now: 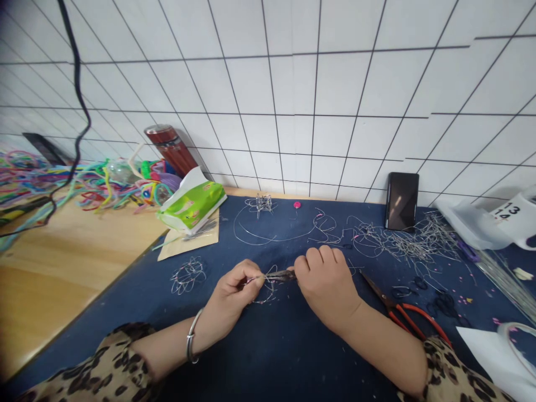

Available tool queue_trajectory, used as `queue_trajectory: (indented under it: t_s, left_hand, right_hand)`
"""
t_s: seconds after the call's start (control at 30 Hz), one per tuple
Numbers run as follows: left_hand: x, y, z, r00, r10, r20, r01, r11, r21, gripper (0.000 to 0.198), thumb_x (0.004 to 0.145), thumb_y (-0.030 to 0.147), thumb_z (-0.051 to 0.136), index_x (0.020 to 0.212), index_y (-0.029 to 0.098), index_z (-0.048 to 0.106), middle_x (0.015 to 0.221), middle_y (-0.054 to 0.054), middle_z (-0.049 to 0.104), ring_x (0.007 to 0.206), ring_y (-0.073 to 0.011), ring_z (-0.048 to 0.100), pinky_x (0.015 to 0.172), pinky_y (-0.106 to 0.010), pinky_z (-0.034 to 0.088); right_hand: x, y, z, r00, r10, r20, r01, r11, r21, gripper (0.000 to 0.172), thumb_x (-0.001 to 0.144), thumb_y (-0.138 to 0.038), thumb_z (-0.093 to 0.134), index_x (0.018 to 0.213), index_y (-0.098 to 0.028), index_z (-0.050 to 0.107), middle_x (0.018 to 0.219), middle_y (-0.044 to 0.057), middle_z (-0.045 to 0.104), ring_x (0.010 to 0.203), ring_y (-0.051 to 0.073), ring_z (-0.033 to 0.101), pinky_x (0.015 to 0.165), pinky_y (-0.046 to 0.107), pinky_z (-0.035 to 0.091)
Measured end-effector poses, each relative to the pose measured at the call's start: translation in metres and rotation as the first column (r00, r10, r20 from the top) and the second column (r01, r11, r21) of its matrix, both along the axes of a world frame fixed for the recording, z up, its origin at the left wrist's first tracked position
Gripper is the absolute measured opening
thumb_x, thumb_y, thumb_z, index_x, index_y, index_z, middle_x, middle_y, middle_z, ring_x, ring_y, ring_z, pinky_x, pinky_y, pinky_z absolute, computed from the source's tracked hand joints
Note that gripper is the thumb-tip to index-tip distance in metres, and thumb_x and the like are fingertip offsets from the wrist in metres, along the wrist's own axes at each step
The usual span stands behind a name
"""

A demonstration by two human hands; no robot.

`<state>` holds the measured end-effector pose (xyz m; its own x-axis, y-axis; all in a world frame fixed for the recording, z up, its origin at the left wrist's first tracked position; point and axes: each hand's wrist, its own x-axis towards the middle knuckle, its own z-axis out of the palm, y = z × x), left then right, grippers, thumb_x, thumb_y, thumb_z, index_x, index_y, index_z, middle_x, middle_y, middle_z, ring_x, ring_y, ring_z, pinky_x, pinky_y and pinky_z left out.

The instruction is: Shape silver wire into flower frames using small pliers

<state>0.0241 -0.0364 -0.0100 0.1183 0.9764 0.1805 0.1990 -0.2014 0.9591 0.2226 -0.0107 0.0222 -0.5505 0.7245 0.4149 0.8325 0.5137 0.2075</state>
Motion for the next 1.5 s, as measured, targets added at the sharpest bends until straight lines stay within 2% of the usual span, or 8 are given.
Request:
queue_trajectory:
  t_s: [0.43,0.67,1.0,1.2,1.5]
  left_hand:
    - [0.001,-0.002,0.003,0.994,0.064,-0.085,-0.051,0.988,0.145,0.012,0.082,0.014,0.052,0.071,0.017,0.056,0.071,0.0,0.049,0.067,-0.012,0.047,0.064,-0.025,0.036]
    - [0.002,-0.002,0.005,0.991,0.086,-0.098,-0.07,0.986,0.153,0.012,0.082,0.013,0.052,0.072,0.018,0.057,0.071,0.0,0.049,0.066,-0.0121,0.046,0.062,-0.024,0.036]
    - [0.002,-0.001,0.005,0.989,0.096,-0.112,-0.073,0.979,0.191,0.012,0.081,0.012,0.052,0.07,0.017,0.055,0.069,0.0,0.048,0.064,-0.0119,0.046,0.061,-0.025,0.036]
    - [0.002,0.001,0.004,0.985,0.134,-0.113,-0.094,0.947,0.307,0.011,0.079,0.009,0.052,0.071,0.017,0.054,0.069,0.001,0.047,0.065,-0.0121,0.046,0.061,-0.025,0.037]
    - [0.001,0.005,0.012,0.956,0.247,-0.156,-0.141,0.857,0.496,0.012,0.075,0.005,0.054,0.07,0.016,0.054,0.068,0.0,0.046,0.065,-0.0126,0.046,0.062,-0.026,0.038]
  right_hand:
    - [-0.005,0.001,-0.008,0.999,-0.033,0.014,0.034,0.999,-0.016,0.022,0.087,-0.026,0.04,0.072,-0.019,0.054,0.068,0.006,0.046,0.069,0.019,0.034,0.064,0.035,0.022]
    - [-0.005,0.002,-0.011,0.999,-0.04,0.011,0.041,0.998,-0.042,0.021,0.086,-0.021,0.039,0.07,-0.019,0.053,0.067,0.006,0.046,0.069,0.019,0.035,0.063,0.034,0.022]
    - [-0.005,0.002,-0.015,0.999,-0.04,0.008,0.04,0.998,-0.053,0.023,0.087,-0.026,0.039,0.068,-0.02,0.05,0.067,0.005,0.045,0.068,0.019,0.034,0.062,0.033,0.02]
    - [-0.007,0.002,-0.011,0.998,-0.054,-0.011,0.053,0.997,-0.05,0.013,0.082,-0.022,0.046,0.072,-0.019,0.053,0.069,0.005,0.046,0.07,0.019,0.035,0.064,0.033,0.022]
    - [-0.016,0.001,-0.001,0.995,-0.089,-0.044,0.086,0.995,-0.058,0.012,0.082,-0.025,0.046,0.072,-0.019,0.051,0.072,0.006,0.048,0.073,0.02,0.037,0.066,0.033,0.024]
